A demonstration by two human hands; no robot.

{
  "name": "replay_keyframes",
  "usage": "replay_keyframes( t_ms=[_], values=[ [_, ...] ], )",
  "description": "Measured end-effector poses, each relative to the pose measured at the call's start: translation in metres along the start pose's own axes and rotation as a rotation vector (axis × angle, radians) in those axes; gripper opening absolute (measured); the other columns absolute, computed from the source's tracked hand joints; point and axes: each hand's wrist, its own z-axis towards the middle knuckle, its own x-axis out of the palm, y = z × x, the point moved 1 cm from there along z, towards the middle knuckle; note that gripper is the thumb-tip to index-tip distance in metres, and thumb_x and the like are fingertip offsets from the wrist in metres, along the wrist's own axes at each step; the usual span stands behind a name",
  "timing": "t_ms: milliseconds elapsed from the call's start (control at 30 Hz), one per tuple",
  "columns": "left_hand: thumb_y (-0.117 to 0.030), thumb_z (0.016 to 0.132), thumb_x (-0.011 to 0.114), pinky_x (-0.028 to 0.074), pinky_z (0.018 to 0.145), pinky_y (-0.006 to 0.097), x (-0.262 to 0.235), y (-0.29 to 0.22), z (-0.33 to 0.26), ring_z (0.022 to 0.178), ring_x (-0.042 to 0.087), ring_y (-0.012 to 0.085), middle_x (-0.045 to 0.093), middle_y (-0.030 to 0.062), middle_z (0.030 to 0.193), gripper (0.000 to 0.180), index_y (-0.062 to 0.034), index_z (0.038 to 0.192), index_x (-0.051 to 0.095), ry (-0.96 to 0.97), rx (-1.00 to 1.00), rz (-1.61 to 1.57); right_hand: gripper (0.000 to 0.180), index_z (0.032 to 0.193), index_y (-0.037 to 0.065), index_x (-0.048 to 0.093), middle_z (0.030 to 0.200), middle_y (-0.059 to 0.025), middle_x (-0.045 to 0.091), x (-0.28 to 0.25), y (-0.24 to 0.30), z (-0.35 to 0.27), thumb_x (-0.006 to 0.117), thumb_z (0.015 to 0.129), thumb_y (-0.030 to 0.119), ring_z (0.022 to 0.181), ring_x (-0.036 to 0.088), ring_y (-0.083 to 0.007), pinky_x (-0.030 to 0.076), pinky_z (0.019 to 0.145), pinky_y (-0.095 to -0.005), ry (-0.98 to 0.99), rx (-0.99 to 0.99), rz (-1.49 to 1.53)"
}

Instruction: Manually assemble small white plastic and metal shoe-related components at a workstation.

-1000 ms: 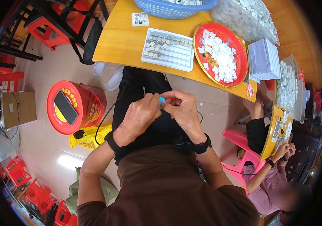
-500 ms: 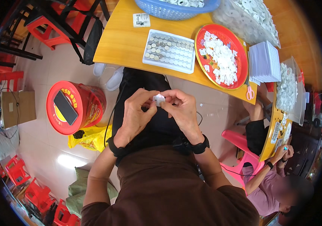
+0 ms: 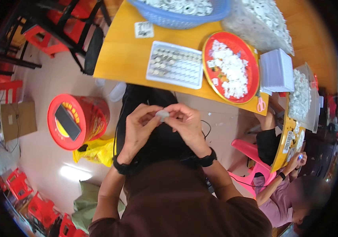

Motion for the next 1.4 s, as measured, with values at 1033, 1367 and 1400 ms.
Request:
replay_keyframes(
  t_ms=[1033,1367,1400],
  values=[
    [0.001,0.08,0.054,0.045,0.073,0.024,-0.01,-0.026,-0.029,0.08,0.056,0.0125,0.06,0.0056,0.089,0.018,-0.0009,0.097,0.06,0.017,-0.178,-0.602,0.014,0.088,0.004,0.064,0.078,-0.0015,0.054,0.037,0.029,-0.025,0.066,0.075,-0.001,0.067,0.055,-0.006,0.043,0.051,-0.0187,-0.065,-0.25,-0.122],
    [-0.001,0.082,0.053,0.044,0.073,0.024,-0.037,-0.015,-0.043,0.079,0.055,0.0107,0.06,0.0052,0.089,0.016,-0.0021,0.098,0.059,-0.001,-0.176,-0.6,0.018,0.093,0.003,0.061,0.082,0.0004,0.058,0.062,0.013,-0.029,0.063,0.077,-0.005,0.07,0.056,-0.0027,0.042,0.054,-0.0148,0.005,-0.041,0.015],
    [-0.001,0.082,0.053,0.044,0.073,0.024,-0.038,-0.015,-0.043,0.078,0.055,0.0107,0.06,0.0051,0.088,0.016,-0.0022,0.097,0.059,-0.006,-0.177,-0.592,0.017,0.092,0.003,0.062,0.082,0.0006,0.058,0.063,0.013,-0.03,0.063,0.077,-0.005,0.07,0.056,-0.0028,0.042,0.054,-0.0148,-0.001,-0.049,0.006]
  ],
)
